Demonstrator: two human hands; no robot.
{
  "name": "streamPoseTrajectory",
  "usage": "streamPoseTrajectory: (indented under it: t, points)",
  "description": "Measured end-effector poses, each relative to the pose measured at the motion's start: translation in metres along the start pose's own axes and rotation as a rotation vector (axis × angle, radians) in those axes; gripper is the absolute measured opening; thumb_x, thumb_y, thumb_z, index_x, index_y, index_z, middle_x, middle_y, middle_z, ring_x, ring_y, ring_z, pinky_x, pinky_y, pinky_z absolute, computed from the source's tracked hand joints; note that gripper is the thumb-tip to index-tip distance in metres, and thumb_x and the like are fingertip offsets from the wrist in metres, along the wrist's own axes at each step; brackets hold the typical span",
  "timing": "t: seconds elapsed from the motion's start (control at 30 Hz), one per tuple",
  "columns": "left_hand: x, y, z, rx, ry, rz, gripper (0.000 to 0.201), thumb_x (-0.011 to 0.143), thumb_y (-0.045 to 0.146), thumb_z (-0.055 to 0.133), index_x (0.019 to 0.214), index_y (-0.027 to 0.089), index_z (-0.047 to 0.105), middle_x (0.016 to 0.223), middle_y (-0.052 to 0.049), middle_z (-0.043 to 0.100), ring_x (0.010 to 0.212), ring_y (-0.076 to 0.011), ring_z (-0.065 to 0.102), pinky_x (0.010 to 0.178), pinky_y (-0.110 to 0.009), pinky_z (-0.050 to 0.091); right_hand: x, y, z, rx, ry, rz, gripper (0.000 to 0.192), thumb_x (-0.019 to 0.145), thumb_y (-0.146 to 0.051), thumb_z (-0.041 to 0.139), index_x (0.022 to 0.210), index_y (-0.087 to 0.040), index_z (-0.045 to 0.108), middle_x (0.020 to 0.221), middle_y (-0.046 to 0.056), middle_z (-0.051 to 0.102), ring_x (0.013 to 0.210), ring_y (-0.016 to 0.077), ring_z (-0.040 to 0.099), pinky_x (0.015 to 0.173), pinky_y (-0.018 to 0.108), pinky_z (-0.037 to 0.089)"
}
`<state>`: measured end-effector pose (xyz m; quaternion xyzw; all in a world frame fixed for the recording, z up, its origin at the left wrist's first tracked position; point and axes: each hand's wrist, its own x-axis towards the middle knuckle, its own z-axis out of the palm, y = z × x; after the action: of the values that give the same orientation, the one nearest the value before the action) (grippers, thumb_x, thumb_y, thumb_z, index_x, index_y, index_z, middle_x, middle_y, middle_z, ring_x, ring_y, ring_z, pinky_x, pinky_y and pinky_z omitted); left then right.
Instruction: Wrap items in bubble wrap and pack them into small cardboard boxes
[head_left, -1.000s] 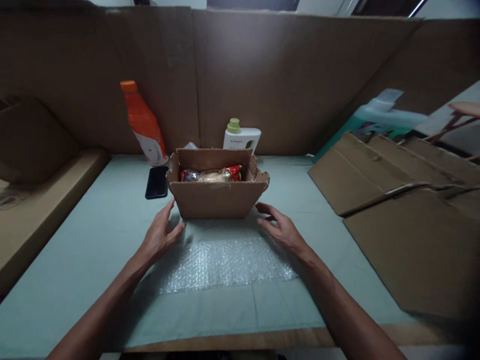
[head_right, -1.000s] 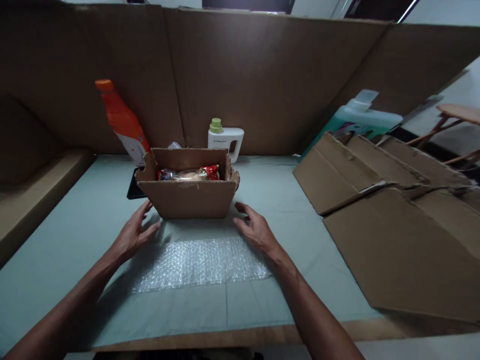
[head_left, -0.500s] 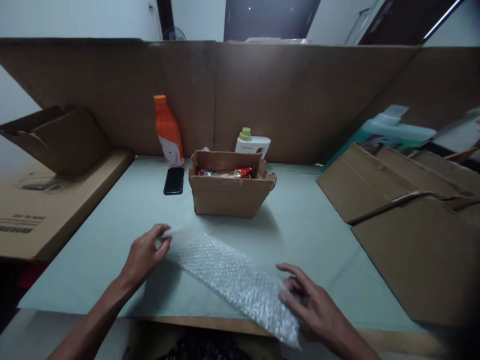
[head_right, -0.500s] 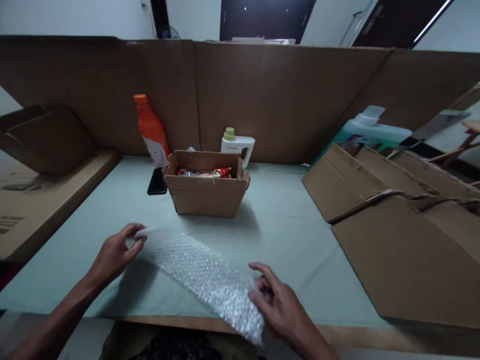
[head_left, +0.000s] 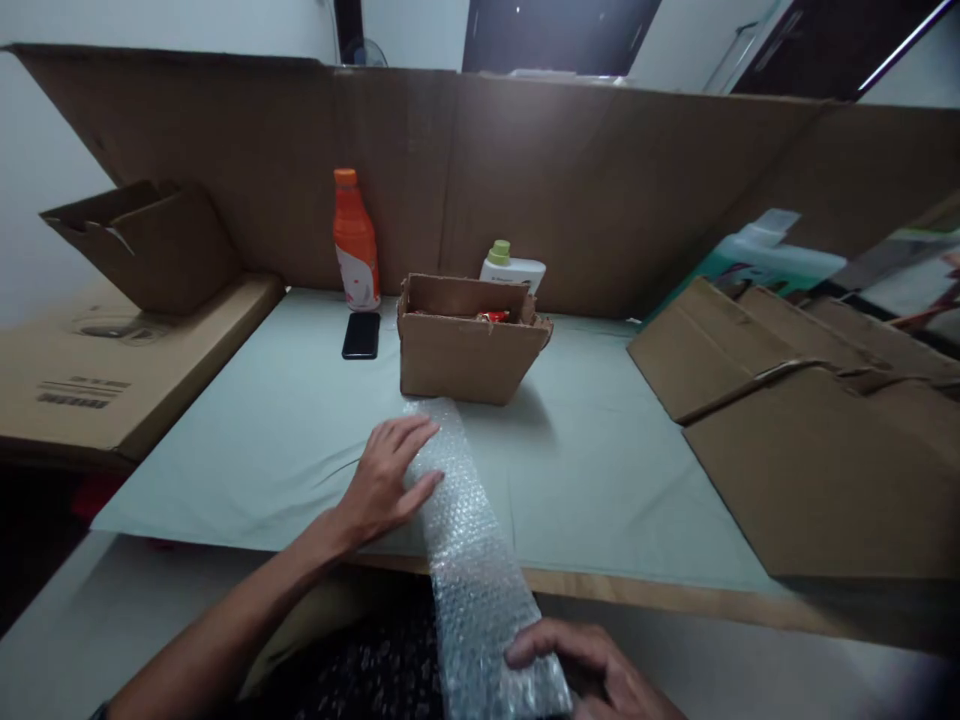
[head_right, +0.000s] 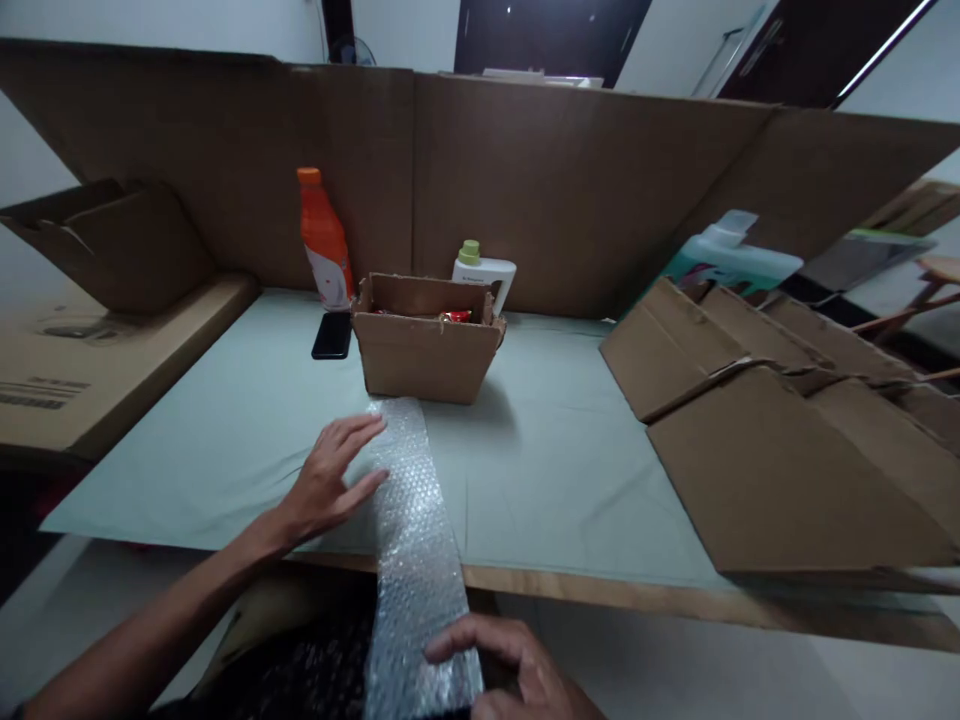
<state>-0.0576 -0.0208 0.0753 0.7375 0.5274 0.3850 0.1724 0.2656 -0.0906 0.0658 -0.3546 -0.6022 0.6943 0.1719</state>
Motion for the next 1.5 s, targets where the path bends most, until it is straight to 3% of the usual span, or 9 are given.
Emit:
streamPoseTrajectory:
  t: [0.17, 0.37, 0.43, 0.53, 0.77, 1.03, 1.17, 1.3, 1.5]
  points:
    - [-0.08, 0.037, -0.011, -0.476, -0.217, -0.236, 0.089, 0.073, 0.06, 0.074, 0.15, 0.027, 0.042, 0.139, -0.012, 0.06, 0.126, -0.0328, 0.056, 0.108, -0.05, 0.044, 0.054, -0.042, 0.015, 0.302, 0.024, -0.082, 0.062, 0.08, -0.073, 0.061, 0.115, -0.023, 0.07, 0.099, 0.011, 0.074, 0.089, 0.0265, 0.07, 0.08, 0.039, 0.054]
    - [-0.063, 0.027, 0.043, -0.326, 0.007, -0.486, 0.061, 0.089, 0.027, 0.051, 0.149, 0.018, 0.042, 0.078, 0.001, 0.063, 0.068, -0.0147, 0.057, 0.065, -0.026, 0.046, 0.087, -0.049, 0.006, 0.327, 0.252, -0.073, 0.071, 0.09, -0.064, 0.056, 0.146, -0.024, 0.04, 0.099, 0.011, 0.073, 0.082, 0.0233, 0.069, 0.063, 0.032, 0.053]
    - [-0.054, 0.015, 0.051, -0.243, -0.007, -0.481, 0.066, 0.087, 0.024, 0.052, 0.151, 0.016, 0.038, 0.071, 0.004, 0.059, 0.064, -0.0145, 0.055, 0.065, -0.026, 0.043, 0.081, -0.041, -0.005, 0.137, 0.362, -0.092, 0.069, 0.092, -0.056, 0.058, 0.149, -0.024, 0.036, 0.094, 0.009, 0.073, 0.077, 0.0214, 0.068, 0.063, 0.033, 0.054]
    - [-0.05, 0.003, 0.053, -0.111, -0.094, -0.495, 0.072, 0.085, 0.023, 0.051, 0.154, 0.015, 0.032, 0.075, 0.002, 0.064, 0.066, -0.0169, 0.058, 0.066, -0.029, 0.043, 0.07, -0.028, -0.017, -0.319, 0.456, -0.22, 0.042, 0.093, -0.04, 0.06, 0.132, -0.025, 0.057, 0.098, 0.008, 0.074, 0.087, 0.0225, 0.069, 0.078, 0.038, 0.058]
    - [-0.049, 0.001, 0.056, 0.081, -0.226, -0.491, 0.075, 0.085, 0.02, 0.05, 0.156, 0.018, 0.029, 0.082, -0.002, 0.072, 0.073, -0.0212, 0.068, 0.068, -0.031, 0.048, 0.086, -0.003, -0.018, -1.12, 0.226, -0.563, 0.058, 0.081, -0.007, 0.057, 0.136, -0.024, 0.058, 0.15, 0.012, 0.053, 0.139, 0.0307, 0.049, 0.106, 0.053, 0.049]
    - [-0.057, 0.006, 0.037, 0.084, 0.027, -0.209, 0.053, 0.09, 0.031, 0.059, 0.142, 0.026, 0.049, 0.11, -0.01, 0.069, 0.098, -0.0245, 0.068, 0.084, -0.039, 0.058, 0.1, 0.002, -0.027, -1.095, 0.154, -0.574, 0.044, 0.084, -0.007, 0.054, 0.123, -0.025, 0.064, 0.135, 0.009, 0.067, 0.128, 0.027, 0.059, 0.101, 0.047, 0.051]
    - [-0.062, 0.012, 0.034, 0.028, -0.05, 0.048, 0.063, 0.083, 0.034, 0.072, 0.142, 0.028, 0.05, 0.116, -0.011, 0.07, 0.103, -0.028, 0.067, 0.086, -0.041, 0.059, 0.107, -0.004, -0.026, -0.992, 0.141, -0.562, 0.036, 0.087, -0.011, 0.055, 0.118, -0.024, 0.066, 0.114, 0.008, 0.075, 0.105, 0.0246, 0.069, 0.09, 0.04, 0.056]
    - [-0.062, 0.003, 0.05, 0.03, -0.016, -0.07, 0.048, 0.092, 0.018, 0.053, 0.139, 0.026, 0.051, 0.097, -0.008, 0.074, 0.081, -0.0215, 0.069, 0.072, -0.034, 0.059, 0.119, -0.008, -0.028, -0.87, 0.226, -0.494, 0.033, 0.092, -0.018, 0.057, 0.124, -0.023, 0.064, 0.097, 0.007, 0.076, 0.084, 0.0216, 0.07, 0.075, 0.034, 0.058]
    - [-0.044, -0.009, 0.06, 0.226, -0.067, -0.248, 0.043, 0.091, 0.02, 0.054, 0.134, 0.015, 0.056, 0.089, -0.01, 0.074, 0.077, -0.0266, 0.068, 0.072, -0.044, 0.058, 0.116, -0.009, -0.035, -1.018, 0.479, -0.667, 0.037, 0.09, -0.019, 0.062, 0.126, -0.025, 0.06, 0.117, 0.011, 0.071, 0.106, 0.0276, 0.067, 0.089, 0.045, 0.054]
